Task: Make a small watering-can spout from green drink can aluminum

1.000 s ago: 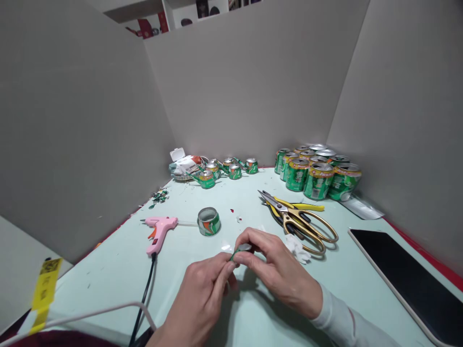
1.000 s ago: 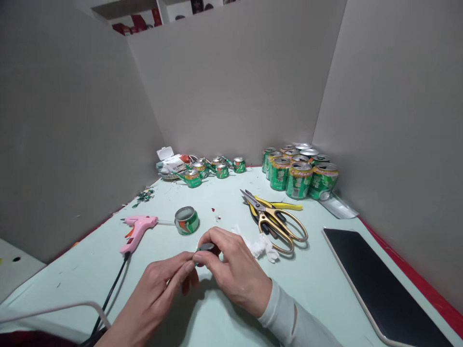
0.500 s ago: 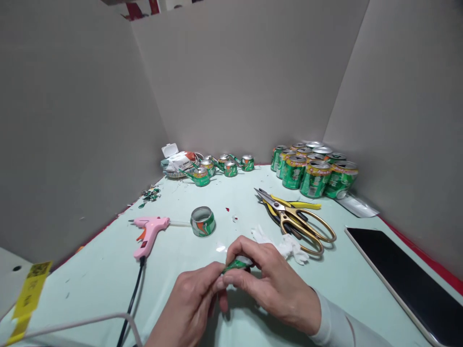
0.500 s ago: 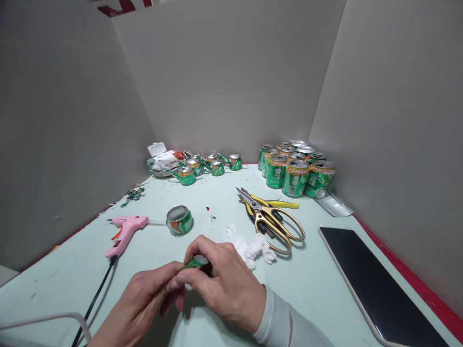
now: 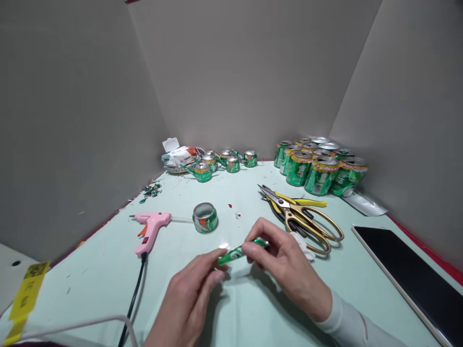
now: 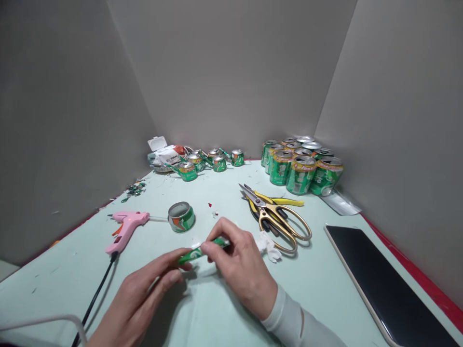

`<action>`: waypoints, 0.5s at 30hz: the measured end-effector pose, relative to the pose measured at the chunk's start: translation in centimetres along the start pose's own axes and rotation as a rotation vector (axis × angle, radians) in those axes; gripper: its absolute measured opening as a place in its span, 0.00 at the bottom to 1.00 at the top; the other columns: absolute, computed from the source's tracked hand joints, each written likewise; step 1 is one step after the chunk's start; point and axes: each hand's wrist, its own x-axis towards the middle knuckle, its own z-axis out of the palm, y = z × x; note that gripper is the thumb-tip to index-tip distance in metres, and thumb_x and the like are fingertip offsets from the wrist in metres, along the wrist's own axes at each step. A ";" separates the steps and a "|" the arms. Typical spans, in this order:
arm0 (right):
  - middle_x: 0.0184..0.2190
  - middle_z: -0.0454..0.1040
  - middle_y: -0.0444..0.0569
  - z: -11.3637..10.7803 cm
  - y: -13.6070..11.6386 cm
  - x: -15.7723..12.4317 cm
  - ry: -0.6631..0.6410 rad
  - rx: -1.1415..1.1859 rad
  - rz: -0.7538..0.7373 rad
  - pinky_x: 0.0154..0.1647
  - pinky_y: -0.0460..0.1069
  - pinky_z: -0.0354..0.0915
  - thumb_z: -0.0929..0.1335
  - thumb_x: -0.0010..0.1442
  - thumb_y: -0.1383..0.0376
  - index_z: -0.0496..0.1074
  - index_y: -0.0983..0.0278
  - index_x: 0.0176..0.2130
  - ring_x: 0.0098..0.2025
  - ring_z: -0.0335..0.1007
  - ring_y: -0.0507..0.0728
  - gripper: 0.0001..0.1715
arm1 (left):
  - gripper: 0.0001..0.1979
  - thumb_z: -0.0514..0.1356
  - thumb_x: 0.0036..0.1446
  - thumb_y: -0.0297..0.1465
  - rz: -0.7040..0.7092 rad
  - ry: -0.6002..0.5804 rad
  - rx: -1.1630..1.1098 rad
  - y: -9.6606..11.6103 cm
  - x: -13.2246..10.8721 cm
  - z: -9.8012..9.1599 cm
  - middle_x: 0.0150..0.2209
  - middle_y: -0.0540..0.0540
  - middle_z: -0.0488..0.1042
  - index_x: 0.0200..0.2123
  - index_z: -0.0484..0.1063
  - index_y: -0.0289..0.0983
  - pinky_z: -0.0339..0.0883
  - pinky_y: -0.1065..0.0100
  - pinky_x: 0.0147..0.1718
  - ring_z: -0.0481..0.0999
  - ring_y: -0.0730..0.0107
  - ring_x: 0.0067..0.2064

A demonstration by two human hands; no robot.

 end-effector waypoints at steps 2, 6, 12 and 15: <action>0.21 0.68 0.38 -0.4 0.0 0.3 0.033 0.077 0.054 0.22 0.44 0.55 0.68 0.59 0.62 0.65 0.62 0.28 0.21 0.59 0.48 0.10 | 0.14 0.54 0.65 0.37 -0.063 0.103 0.044 -0.4 -0.7 -0.5 0.42 0.47 0.82 0.49 0.74 0.43 0.73 0.71 0.40 0.80 0.65 0.42; 0.20 0.69 0.39 -0.7 0.2 0.7 0.066 0.133 0.099 0.20 0.43 0.54 0.69 0.58 0.60 0.65 0.62 0.28 0.20 0.58 0.48 0.12 | 0.12 0.58 0.61 0.39 -0.029 0.180 0.158 -2.0 -2.3 -1.6 0.42 0.49 0.81 0.46 0.76 0.45 0.74 0.72 0.39 0.81 0.64 0.42; 0.20 0.68 0.40 -0.2 0.4 0.1 0.076 0.080 0.095 0.19 0.43 0.54 0.69 0.58 0.56 0.66 0.62 0.28 0.21 0.58 0.49 0.14 | 0.15 0.63 0.56 0.42 -0.171 0.469 0.246 -3.0 -4.5 -5.8 0.50 0.49 0.78 0.46 0.76 0.46 0.74 0.69 0.44 0.78 0.60 0.49; 0.20 0.68 0.42 0.0 1.4 -0.3 0.161 0.045 0.077 0.20 0.43 0.57 0.71 0.56 0.51 0.68 0.61 0.26 0.22 0.60 0.50 0.18 | 0.15 0.59 0.60 0.39 -0.248 0.955 -0.012 1.0 -4.3 -6.8 0.52 0.47 0.75 0.49 0.72 0.43 0.73 0.64 0.49 0.74 0.58 0.54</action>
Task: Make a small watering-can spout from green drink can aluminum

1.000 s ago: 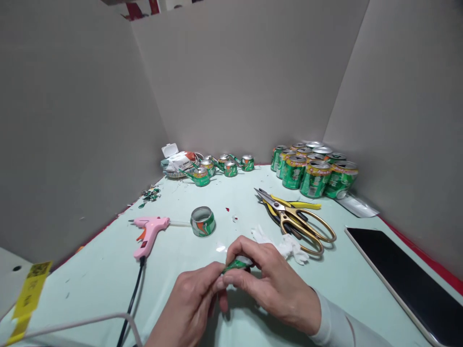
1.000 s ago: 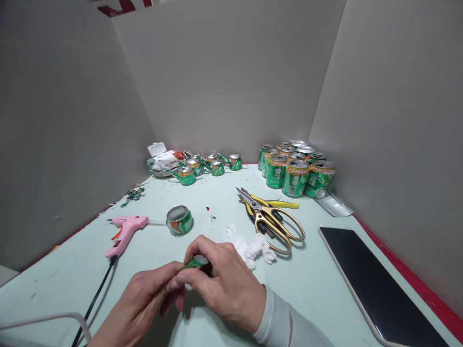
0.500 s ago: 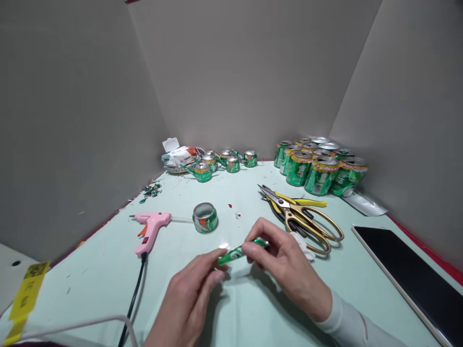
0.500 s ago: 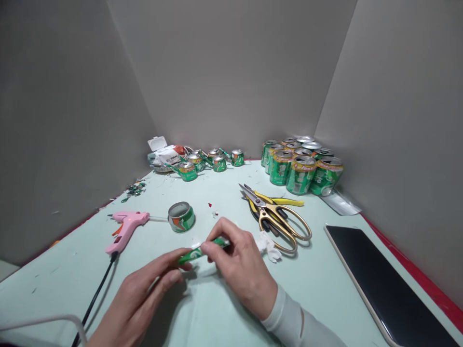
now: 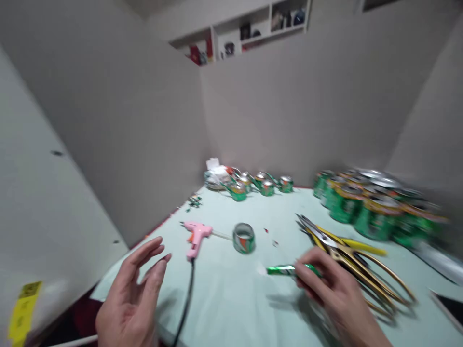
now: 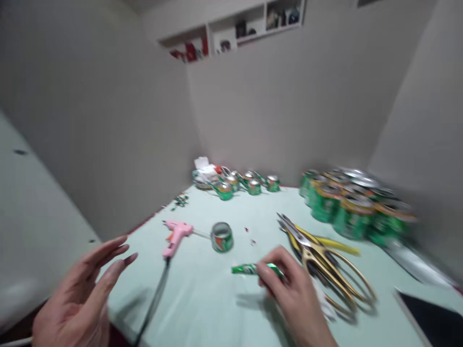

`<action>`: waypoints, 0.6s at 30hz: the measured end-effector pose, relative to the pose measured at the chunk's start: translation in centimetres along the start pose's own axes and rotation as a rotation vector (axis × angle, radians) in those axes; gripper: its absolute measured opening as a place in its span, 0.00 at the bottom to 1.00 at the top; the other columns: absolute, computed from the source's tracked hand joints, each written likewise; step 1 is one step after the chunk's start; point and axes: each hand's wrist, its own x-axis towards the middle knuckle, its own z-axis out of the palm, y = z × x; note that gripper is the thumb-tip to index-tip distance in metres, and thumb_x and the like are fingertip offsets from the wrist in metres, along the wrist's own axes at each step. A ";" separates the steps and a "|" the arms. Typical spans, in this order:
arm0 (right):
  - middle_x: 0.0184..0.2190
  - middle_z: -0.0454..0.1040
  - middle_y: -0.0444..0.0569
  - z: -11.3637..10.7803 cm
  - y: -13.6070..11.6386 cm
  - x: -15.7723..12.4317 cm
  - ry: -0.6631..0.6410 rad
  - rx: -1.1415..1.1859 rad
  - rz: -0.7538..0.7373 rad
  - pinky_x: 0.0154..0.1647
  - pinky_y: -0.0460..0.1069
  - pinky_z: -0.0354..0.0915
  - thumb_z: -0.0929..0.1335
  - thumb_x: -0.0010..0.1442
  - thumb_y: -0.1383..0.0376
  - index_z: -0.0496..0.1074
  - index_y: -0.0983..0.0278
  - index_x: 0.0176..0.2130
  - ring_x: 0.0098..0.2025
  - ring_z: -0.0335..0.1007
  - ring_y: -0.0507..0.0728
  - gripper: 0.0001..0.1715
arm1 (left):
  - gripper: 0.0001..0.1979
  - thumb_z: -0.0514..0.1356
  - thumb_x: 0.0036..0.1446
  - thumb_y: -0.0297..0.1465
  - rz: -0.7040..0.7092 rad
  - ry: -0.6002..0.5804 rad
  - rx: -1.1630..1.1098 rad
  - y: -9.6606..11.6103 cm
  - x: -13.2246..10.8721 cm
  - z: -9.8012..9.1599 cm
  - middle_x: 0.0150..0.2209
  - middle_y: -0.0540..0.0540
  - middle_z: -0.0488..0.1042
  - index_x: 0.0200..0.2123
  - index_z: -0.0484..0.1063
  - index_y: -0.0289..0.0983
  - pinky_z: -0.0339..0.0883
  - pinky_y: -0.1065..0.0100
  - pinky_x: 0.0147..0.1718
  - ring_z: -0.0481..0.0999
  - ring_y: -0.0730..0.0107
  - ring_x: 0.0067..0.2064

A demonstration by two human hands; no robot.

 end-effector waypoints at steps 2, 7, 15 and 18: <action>0.21 0.68 0.43 0.1 0.6 0.2 0.075 0.027 0.016 0.20 0.43 0.59 0.73 0.53 0.49 0.70 0.61 0.27 0.22 0.62 0.51 0.19 | 0.12 0.55 0.64 0.34 0.085 0.261 -0.358 3.4 -0.8 1.1 0.52 0.46 0.74 0.49 0.69 0.42 0.73 0.59 0.51 0.73 0.57 0.56; 0.21 0.69 0.42 -0.2 -0.8 -0.3 0.183 0.155 -0.048 0.20 0.44 0.60 0.72 0.54 0.49 0.68 0.60 0.27 0.22 0.63 0.52 0.19 | 0.12 0.55 0.62 0.28 0.424 -0.163 -0.272 7.7 -2.9 6.2 0.49 0.44 0.75 0.48 0.72 0.42 0.68 0.57 0.52 0.74 0.58 0.52; 0.22 0.64 0.39 -1.4 -2.3 0.2 0.055 -0.065 -0.225 0.23 0.45 0.59 0.66 0.62 0.59 0.65 0.61 0.28 0.22 0.62 0.51 0.12 | 0.10 0.56 0.62 0.29 0.480 -1.123 0.108 7.4 -0.1 10.8 0.36 0.46 0.83 0.37 0.79 0.39 0.68 0.67 0.38 0.79 0.62 0.38; 0.21 0.63 0.38 -1.8 -2.7 0.5 0.038 -0.138 -0.257 0.24 0.45 0.56 0.65 0.60 0.64 0.64 0.61 0.27 0.23 0.60 0.50 0.10 | 0.14 0.52 0.65 0.29 0.524 -1.220 0.075 7.0 0.2 11.8 0.28 0.47 0.79 0.31 0.76 0.37 0.65 0.71 0.31 0.77 0.67 0.31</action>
